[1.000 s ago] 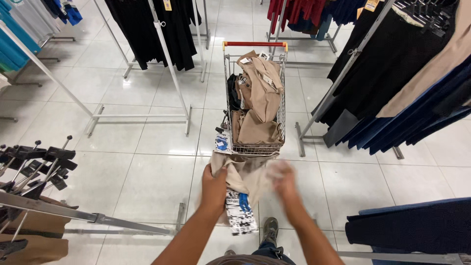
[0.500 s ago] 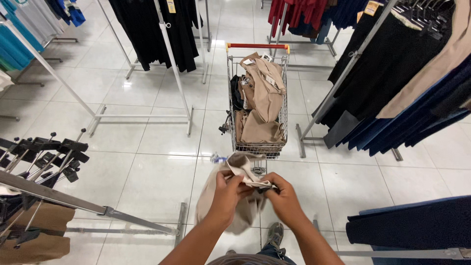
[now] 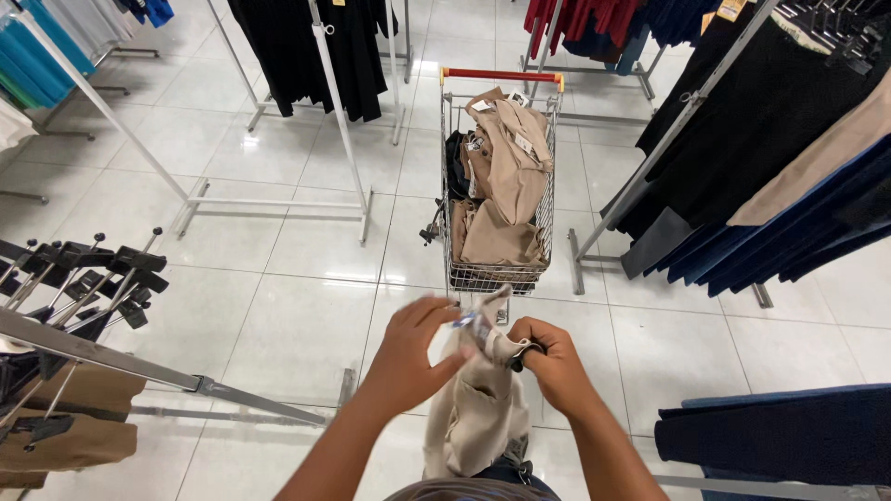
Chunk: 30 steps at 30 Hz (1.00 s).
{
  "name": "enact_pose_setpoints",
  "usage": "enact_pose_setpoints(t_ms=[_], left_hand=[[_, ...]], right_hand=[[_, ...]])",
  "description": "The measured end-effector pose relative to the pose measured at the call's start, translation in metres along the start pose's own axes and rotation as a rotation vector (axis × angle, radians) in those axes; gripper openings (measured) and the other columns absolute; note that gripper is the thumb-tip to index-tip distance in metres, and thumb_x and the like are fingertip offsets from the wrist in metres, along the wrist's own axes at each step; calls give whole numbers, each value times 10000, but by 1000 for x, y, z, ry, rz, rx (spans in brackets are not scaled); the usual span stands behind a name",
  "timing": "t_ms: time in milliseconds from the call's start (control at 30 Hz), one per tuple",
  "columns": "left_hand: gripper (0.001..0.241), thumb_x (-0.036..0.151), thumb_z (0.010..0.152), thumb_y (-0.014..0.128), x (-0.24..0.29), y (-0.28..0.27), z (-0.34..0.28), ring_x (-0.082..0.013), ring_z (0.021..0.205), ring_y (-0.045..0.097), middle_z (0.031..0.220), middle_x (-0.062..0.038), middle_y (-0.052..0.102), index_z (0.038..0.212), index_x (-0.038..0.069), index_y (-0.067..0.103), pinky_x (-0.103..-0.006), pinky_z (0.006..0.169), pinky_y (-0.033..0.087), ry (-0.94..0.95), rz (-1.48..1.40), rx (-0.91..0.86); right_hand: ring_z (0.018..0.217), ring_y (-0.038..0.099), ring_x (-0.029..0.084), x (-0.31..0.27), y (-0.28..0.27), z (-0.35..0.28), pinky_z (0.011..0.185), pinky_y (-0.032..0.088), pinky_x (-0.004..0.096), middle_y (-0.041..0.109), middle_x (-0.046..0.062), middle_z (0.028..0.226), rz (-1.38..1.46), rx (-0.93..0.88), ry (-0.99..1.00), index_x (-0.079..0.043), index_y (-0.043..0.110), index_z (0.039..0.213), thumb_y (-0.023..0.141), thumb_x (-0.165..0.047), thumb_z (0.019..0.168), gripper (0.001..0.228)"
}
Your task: The person selects a pair of brown trousers from a clothing rack, places them into a shopping cart containing other clothes, and then selects and clips a white pair of shorts onto a hanger before returning them to the rack.
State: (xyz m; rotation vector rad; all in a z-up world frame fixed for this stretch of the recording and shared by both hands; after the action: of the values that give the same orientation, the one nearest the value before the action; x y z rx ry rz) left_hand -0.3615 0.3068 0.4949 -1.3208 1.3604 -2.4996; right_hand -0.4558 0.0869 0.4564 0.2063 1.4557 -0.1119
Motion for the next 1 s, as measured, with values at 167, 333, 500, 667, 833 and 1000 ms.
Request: enact_pose_setpoints(t_ms=[167,333,500,667,833,1000], left_hand=[[727,451,915,716,6,4,18,-370,1530,260,1583,-37,464,1529,174,442,-569,1236,92,117,41,-388],[963,412,838,832,18,16,22,-344,1540,264,1665,-76,300,1596,139,305,-550,1244,177,231,-169,-287],[609,608,732,785,-6,37,25,-250,1033,633,997,-32,659,1055,148,552,-525,1222,210,160,-260,-368],[829,785,769,566,-27,45,13,-275,1072,544,1051,-68,721,1315,168,661,-406,878,435,-101,-154,-581],[376,490,816,732,-48,68,-9,-186,1075,634,1038,18,714,1005,166,699,-432,1071,297,-120,47,-725],[569,176,847,594,-103,97,-26,-333,1214,627,1366,-110,667,1415,153,610,-485,1000,483,-207,60,-658]], right_hand=[[707,412,153,-57,-2,-5,656,337,316,494,14,727,-36,-157,-66,-107,441,698,428,39,648,155],[706,428,162,-101,1,-5,657,358,326,497,20,750,-226,-375,-230,-103,473,738,483,-134,750,34],[678,545,116,-98,-13,-13,593,445,262,587,-21,753,-651,-240,-247,-162,585,795,460,-568,959,456],[691,508,123,-103,-32,-26,615,398,278,555,-1,762,-452,-97,-247,-130,574,793,563,-448,945,353],[722,531,130,-91,-60,-34,628,421,278,566,1,773,-464,-3,-260,-133,572,787,599,-377,920,280],[895,567,187,-79,-92,-43,769,442,318,593,62,886,-301,193,-186,-116,548,798,673,-249,879,200]])
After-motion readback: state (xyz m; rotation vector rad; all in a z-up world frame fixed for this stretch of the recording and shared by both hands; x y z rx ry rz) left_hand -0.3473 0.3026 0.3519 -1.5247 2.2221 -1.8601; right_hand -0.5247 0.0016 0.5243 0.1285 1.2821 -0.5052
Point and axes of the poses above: each hand's wrist, its own z-axis towards the middle knuckle, its own y-axis out of the palm, x = y × z, the point moved 1 cm from there along z, towards the middle knuckle
